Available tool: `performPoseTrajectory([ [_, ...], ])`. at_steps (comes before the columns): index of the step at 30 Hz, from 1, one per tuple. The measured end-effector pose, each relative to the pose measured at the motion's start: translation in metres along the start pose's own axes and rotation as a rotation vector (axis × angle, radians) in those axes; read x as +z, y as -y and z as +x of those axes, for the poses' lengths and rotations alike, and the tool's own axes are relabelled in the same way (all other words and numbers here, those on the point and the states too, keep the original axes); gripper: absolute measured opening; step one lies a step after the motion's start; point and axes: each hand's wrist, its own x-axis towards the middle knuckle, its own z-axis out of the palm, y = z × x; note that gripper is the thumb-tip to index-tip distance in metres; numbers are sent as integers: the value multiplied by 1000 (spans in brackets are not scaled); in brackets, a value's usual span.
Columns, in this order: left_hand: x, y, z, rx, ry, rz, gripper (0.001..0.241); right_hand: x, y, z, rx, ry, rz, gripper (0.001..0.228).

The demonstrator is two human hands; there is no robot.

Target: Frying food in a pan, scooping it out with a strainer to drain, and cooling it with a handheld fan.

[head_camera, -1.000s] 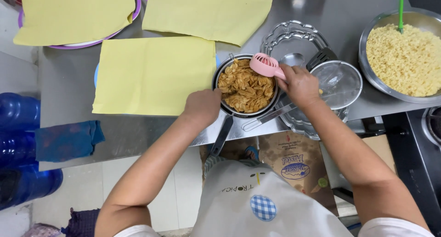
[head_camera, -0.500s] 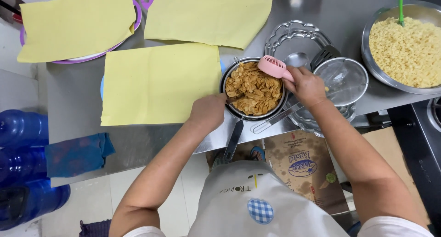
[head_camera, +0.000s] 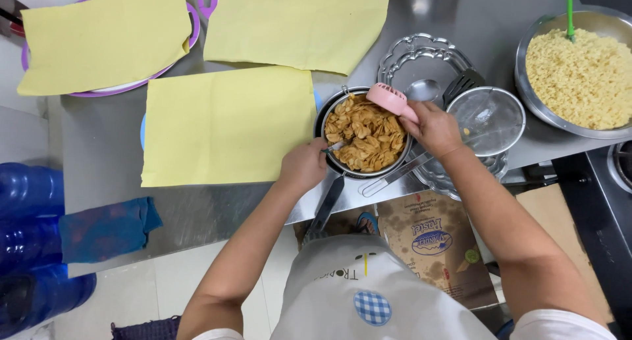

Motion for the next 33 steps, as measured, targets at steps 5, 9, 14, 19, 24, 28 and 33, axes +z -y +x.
performPoseTrajectory([
  [5, 20, 18, 5, -58, -31, 13, 30, -8, 1, 2, 13, -14, 38, 38],
  [9, 18, 22, 1, -73, -54, -52, 27, -13, -5, -2, -5, -1, 59, 38],
  [14, 10, 21, -1, -60, -63, -55, 27, -16, -10, -5, -43, -75, -82, 36],
  [19, -16, 10, -2, -32, -27, 11, 28, -14, -18, -3, -68, -158, -198, 35],
  [24, -54, -17, -5, -22, 70, 152, 28, -26, -11, -2, -83, -154, -222, 37],
  [28, -88, -45, -2, 25, 125, 311, 27, -23, -4, -10, -40, -112, -135, 38],
  [33, -110, -74, 7, 87, 221, 502, 18, -19, -1, -15, 66, 21, 51, 39],
])
